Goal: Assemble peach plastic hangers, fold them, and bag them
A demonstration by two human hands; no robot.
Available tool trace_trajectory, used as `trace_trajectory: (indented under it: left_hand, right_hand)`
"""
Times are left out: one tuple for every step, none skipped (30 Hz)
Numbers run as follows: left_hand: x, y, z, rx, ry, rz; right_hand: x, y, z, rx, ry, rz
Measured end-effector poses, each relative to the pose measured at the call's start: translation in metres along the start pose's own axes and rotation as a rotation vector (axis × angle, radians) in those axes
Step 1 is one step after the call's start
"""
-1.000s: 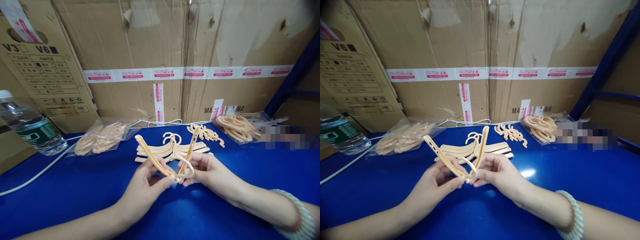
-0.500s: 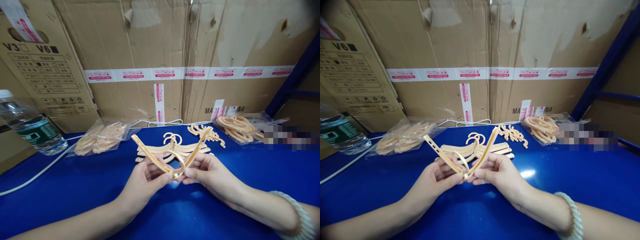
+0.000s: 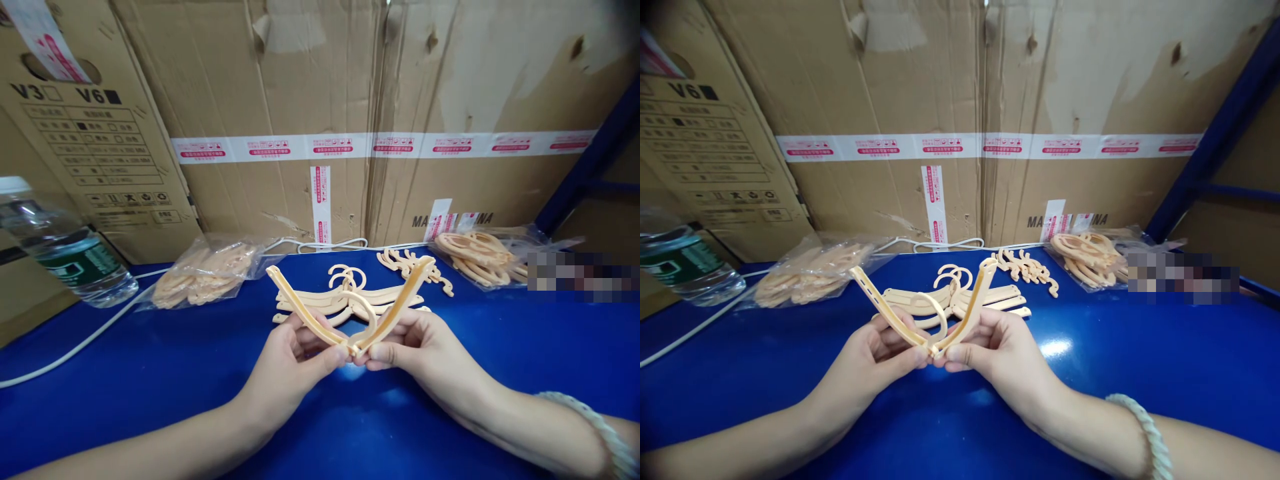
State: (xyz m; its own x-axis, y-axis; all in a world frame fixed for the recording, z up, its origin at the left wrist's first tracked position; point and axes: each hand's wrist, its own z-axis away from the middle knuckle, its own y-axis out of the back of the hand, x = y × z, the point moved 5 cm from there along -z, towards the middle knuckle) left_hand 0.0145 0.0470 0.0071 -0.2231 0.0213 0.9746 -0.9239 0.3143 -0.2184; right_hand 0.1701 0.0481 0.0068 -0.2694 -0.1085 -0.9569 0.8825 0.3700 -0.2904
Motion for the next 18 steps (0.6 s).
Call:
trace_trajectory:
  left_hand:
    - [0.0,0.0,0.0,0.012,-0.001,-0.005]
    - [0.0,0.001,0.0,0.023,-0.003,-0.012]
    - [-0.001,0.001,0.0,0.035,-0.007,-0.018]
    - [-0.001,0.002,0.0,0.044,-0.008,-0.025]
    - [-0.002,0.002,0.0,0.051,-0.008,-0.032]
    - [-0.002,0.002,0.0,0.06,-0.006,-0.04]
    - [-0.003,0.002,0.0,0.071,-0.001,-0.049]
    - [-0.003,0.002,0.0,0.079,0.005,-0.056]
    - [-0.003,0.002,0.0,0.084,0.011,-0.062]
    - [-0.002,0.002,0.0,0.086,0.018,-0.067]
    - [-0.001,0.003,0.0,0.087,0.025,-0.071]
    - [0.001,0.004,0.0,0.089,0.028,-0.078]
    - [0.003,0.007,-0.001,0.095,0.024,-0.086]
    - [0.006,0.01,-0.001,0.104,0.016,-0.096]
    - [0.009,0.013,-0.002,0.117,0.006,-0.106]
    - [0.012,0.017,-0.004,0.13,-0.005,-0.112]
    - [0.014,0.021,-0.005,0.138,-0.014,-0.118]
    - [0.016,0.025,-0.007,0.139,-0.018,-0.124]
  right_hand:
    - [0.0,-0.001,0.0,0.001,0.006,0.006]
    - [-0.001,-0.001,0.0,0.004,0.014,0.013]
    - [-0.001,-0.002,0.001,0.008,0.02,0.021]
    - [-0.002,-0.003,0.001,0.013,0.026,0.028]
    - [-0.002,-0.004,0.001,0.018,0.03,0.035]
    - [-0.002,-0.004,0.001,0.021,0.033,0.045]
    - [-0.002,-0.005,0.001,0.024,0.032,0.054]
    - [-0.002,-0.006,0.001,0.025,0.031,0.063]
    - [-0.002,-0.006,0.001,0.023,0.024,0.074]
    - [-0.002,-0.005,0.001,0.016,0.011,0.084]
    - [-0.002,-0.004,0.001,0.005,-0.001,0.095]
    - [-0.005,-0.002,0.0,-0.007,-0.004,0.108]
    - [-0.009,0.003,0.0,-0.015,0.01,0.126]
    - [-0.015,0.008,-0.001,-0.02,0.042,0.151]
    - [-0.023,0.015,-0.001,-0.022,0.082,0.184]
    - [-0.032,0.022,-0.002,-0.027,0.125,0.23]
    - [-0.04,0.029,-0.003,-0.041,0.164,0.289]
    - [-0.048,0.036,-0.004,-0.066,0.188,0.366]
